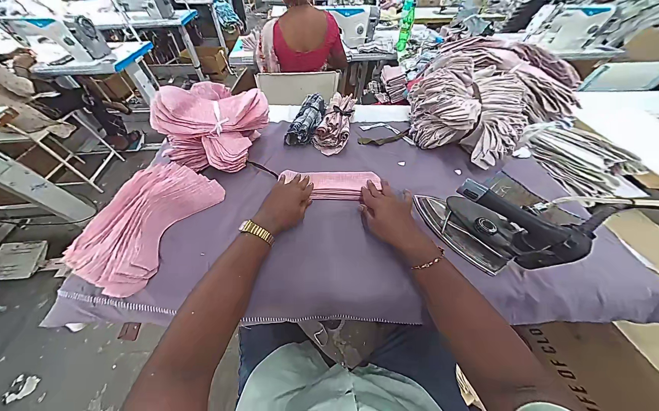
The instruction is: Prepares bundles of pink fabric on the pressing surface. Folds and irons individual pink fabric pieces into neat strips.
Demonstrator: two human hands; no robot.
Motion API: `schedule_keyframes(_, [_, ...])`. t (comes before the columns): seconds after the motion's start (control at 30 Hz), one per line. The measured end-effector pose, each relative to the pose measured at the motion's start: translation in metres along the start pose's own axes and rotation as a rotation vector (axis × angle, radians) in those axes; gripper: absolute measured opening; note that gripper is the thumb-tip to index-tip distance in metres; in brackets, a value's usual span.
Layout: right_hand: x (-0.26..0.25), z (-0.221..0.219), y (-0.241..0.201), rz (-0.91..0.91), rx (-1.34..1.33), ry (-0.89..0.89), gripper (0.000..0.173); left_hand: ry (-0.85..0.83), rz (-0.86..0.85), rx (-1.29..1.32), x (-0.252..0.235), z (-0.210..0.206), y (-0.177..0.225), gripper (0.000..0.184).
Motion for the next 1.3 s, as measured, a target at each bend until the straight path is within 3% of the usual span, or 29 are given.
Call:
schedule_keyframes(0.1, [0.017, 0.010, 0.004, 0.094, -0.104, 0.384, 0.037, 0.226, -0.064, 0.052, 0.018, 0.010, 0.013, 0.043])
schedule_keyframes(0.17, [0.043, 0.017, 0.001, 0.193, -0.248, 0.520, 0.033, 0.418, -0.111, 0.129, 0.044, 0.019, 0.032, 0.038])
schedule_keyframes(0.27, [0.077, -0.003, -0.005, 0.351, -0.390, 0.386, 0.034, 0.471, -0.113, 0.327, 0.094, 0.014, 0.041, 0.030])
schedule_keyframes(0.33, [0.087, -0.019, -0.005, 0.380, -0.411, 0.367, 0.035, 0.536, -0.020, 0.309, 0.116, 0.010, 0.028, 0.029])
schedule_keyframes(0.5, [0.087, -0.021, -0.004, 0.318, -0.452, 0.426, 0.034, 0.766, 0.410, -0.023, 0.152, 0.048, -0.066, 0.032])
schedule_keyframes(0.63, [0.089, -0.022, -0.003, 0.298, -0.462, 0.454, 0.034, 0.730, 0.570, -0.189, 0.156, 0.055, -0.111, 0.028])
schedule_keyframes(1.13, [0.096, -0.018, -0.001, 0.225, -0.470, 0.599, 0.027, 0.742, 0.651, -0.231, 0.164, 0.046, -0.102, 0.026])
schedule_keyframes(1.3, [0.095, -0.017, -0.001, 0.138, -0.479, 0.657, 0.026, 0.608, 0.624, -0.212, 0.162, 0.048, -0.092, 0.034])
Point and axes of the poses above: each hand's wrist, its own x-axis away from the middle knuckle, its own z-axis out of the back of the hand, y = z × x, the point moved 2 cm from there along -x, towards the middle knuckle, and after that the axes turned 8 degrees about x, right-handed, at the moved point
